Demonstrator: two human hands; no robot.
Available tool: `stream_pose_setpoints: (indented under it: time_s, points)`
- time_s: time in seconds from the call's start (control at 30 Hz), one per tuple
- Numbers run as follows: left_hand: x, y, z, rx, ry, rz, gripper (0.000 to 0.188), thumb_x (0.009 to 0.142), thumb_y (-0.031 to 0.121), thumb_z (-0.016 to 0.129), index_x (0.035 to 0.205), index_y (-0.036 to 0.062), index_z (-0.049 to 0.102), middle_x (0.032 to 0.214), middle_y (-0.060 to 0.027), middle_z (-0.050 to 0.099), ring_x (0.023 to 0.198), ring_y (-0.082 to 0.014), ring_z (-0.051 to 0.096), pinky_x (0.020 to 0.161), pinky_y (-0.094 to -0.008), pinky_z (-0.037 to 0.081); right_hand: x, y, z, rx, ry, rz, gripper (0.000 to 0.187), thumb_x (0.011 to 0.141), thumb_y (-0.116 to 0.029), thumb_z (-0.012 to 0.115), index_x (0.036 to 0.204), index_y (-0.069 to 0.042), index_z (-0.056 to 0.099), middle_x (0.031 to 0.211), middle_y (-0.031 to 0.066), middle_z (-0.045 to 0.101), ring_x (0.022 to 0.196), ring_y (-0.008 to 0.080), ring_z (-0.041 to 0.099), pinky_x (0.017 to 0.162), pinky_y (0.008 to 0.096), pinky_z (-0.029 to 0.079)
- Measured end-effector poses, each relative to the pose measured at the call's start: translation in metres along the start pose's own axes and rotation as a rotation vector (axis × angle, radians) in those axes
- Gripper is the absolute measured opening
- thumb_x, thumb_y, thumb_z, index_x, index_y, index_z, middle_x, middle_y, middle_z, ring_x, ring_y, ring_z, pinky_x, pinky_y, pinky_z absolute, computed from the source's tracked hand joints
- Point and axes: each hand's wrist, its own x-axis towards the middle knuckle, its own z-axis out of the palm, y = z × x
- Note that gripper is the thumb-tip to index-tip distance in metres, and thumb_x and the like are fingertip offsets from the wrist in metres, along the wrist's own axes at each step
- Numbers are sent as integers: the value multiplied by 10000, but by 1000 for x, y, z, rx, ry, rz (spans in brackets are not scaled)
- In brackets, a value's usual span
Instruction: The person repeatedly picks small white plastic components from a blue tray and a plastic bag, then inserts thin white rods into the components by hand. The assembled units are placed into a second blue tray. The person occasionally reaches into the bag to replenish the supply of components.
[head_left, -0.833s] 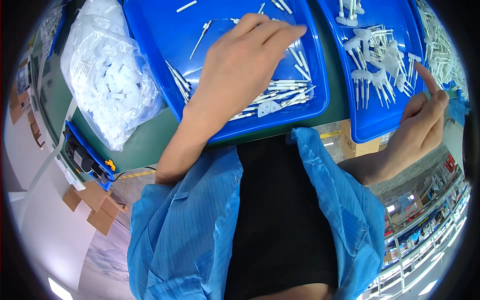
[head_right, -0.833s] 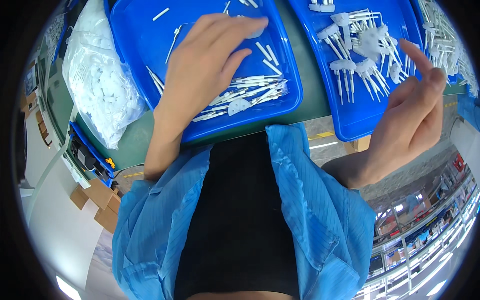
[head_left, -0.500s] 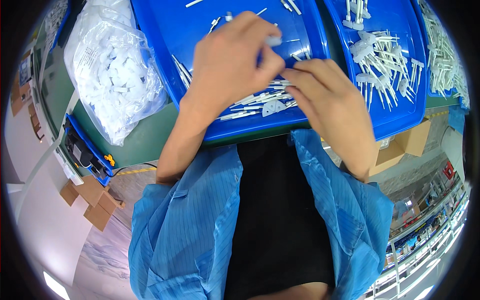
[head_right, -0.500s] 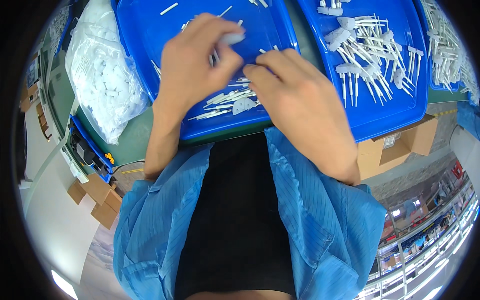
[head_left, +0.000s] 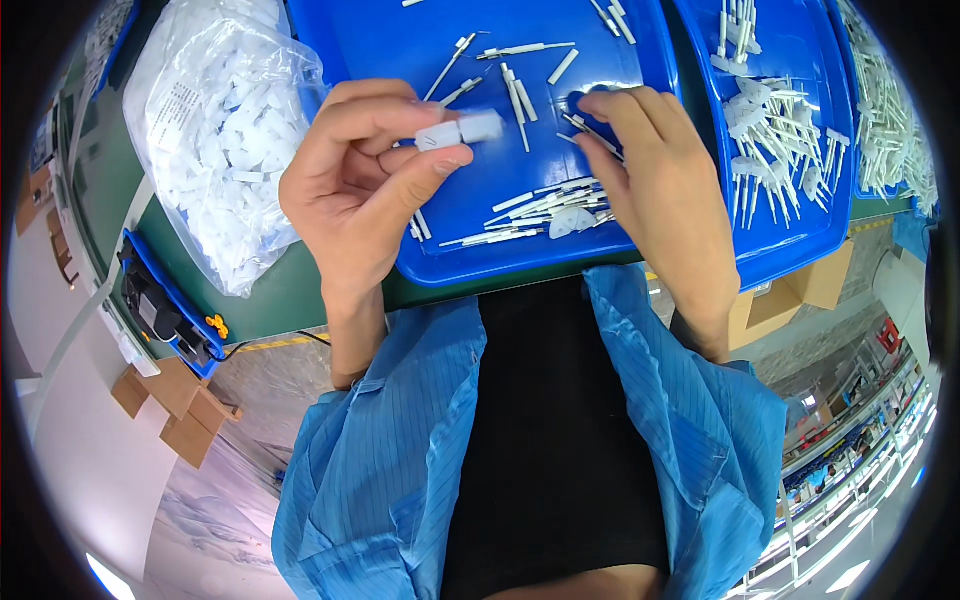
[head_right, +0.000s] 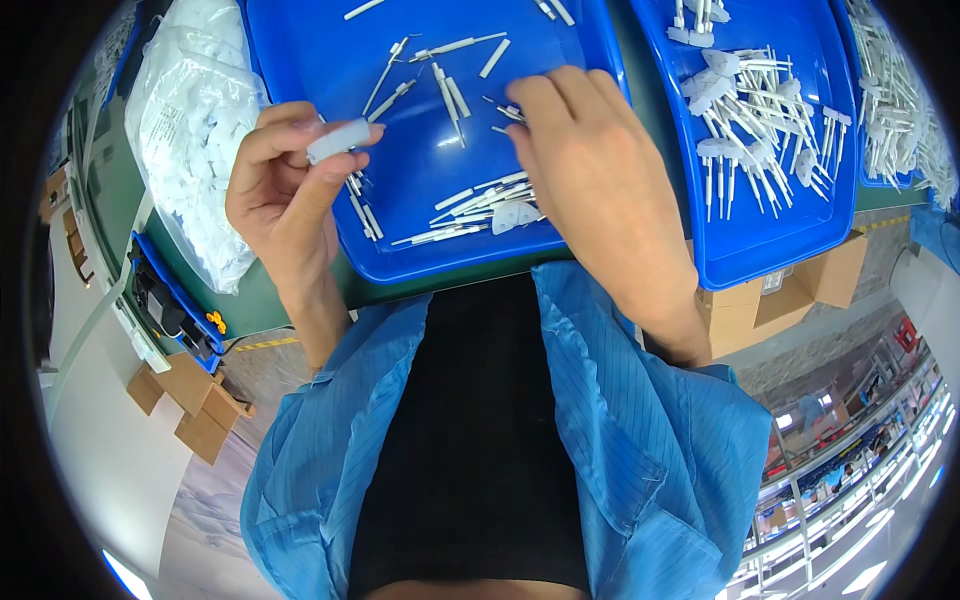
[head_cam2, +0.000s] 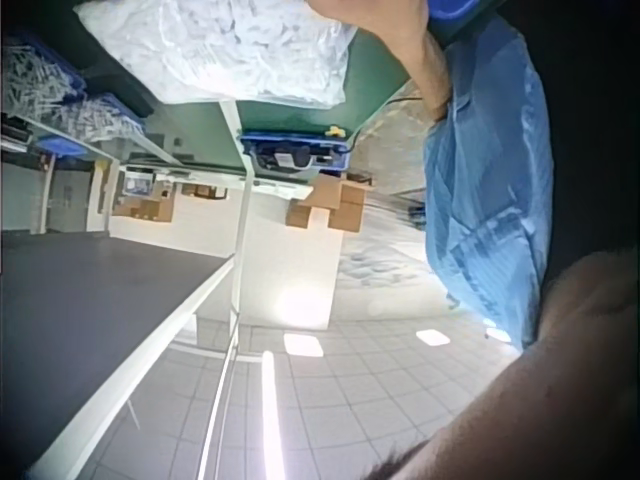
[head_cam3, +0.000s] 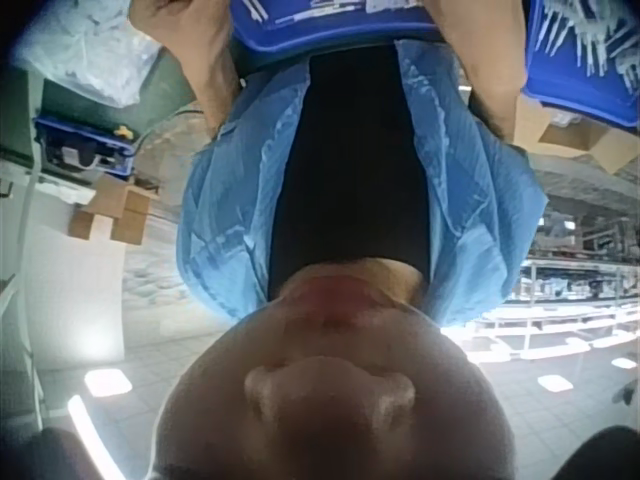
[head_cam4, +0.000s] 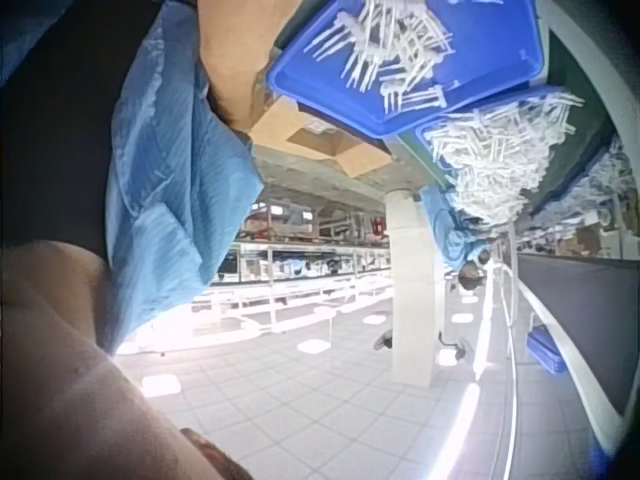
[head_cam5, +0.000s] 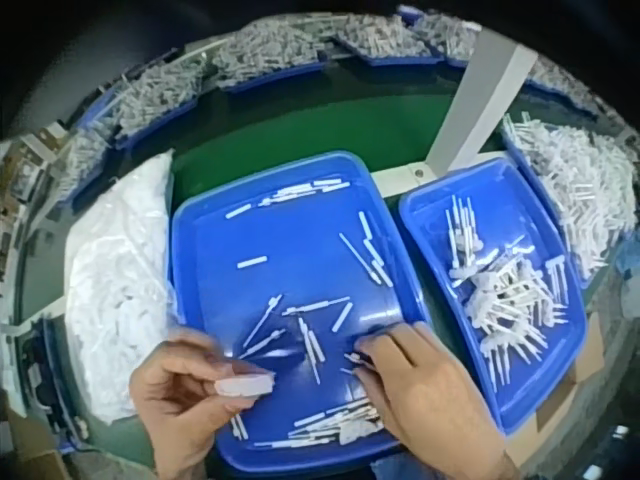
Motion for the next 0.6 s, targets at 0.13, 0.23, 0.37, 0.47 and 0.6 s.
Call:
stream_pose_setpoints:
  time_s: [0.13, 0.23, 0.37, 0.47, 0.6]
  points:
    - [6, -1, 8, -181, -2, 18, 258, 881, -8, 649, 1130, -34, 587, 1087, -154, 568, 903, -378, 701, 710, -330, 619, 1, 2, 10, -93, 5, 13, 169, 794, -25, 672, 946, -11, 598, 876, 124, 595, 844, 305, 580, 772, 387, 496]
    - [5, -7, 7, -267, 20, 12, 272, 883, -28, 638, 1149, -44, 584, 1093, -162, 586, 906, -355, 704, 691, -303, 613, 11, 2, 16, -54, 20, -43, 145, 807, -25, 653, 932, -14, 582, 847, 121, 604, 816, 294, 600, 715, 383, 501]
    - [2, -2, 8, -432, 139, -110, 321, 880, -78, 627, 1193, -53, 566, 1022, -167, 658, 885, -296, 718, 694, -274, 598, 20, -21, -4, 383, -81, 229, 154, 877, -27, 607, 1012, -20, 535, 746, 114, 615, 639, 263, 629, 566, 355, 485]
    - [-3, -3, 9, -402, 238, -186, 350, 870, -73, 649, 1210, -55, 569, 988, -171, 695, 866, -266, 722, 695, -270, 593, 11, -51, -8, 685, -95, 412, 184, 963, -58, 532, 1138, -24, 485, 708, 70, 567, 615, 100, 496, 534, 254, 353]
    - [-6, -7, 11, -184, 268, -206, 345, 862, 16, 696, 1191, -39, 610, 1022, -191, 689, 828, -264, 708, 709, -310, 587, 10, -57, 7, 618, -39, 137, 138, 977, -59, 545, 1106, -15, 563, 795, 79, 652, 628, 72, 558, 541, 230, 415]
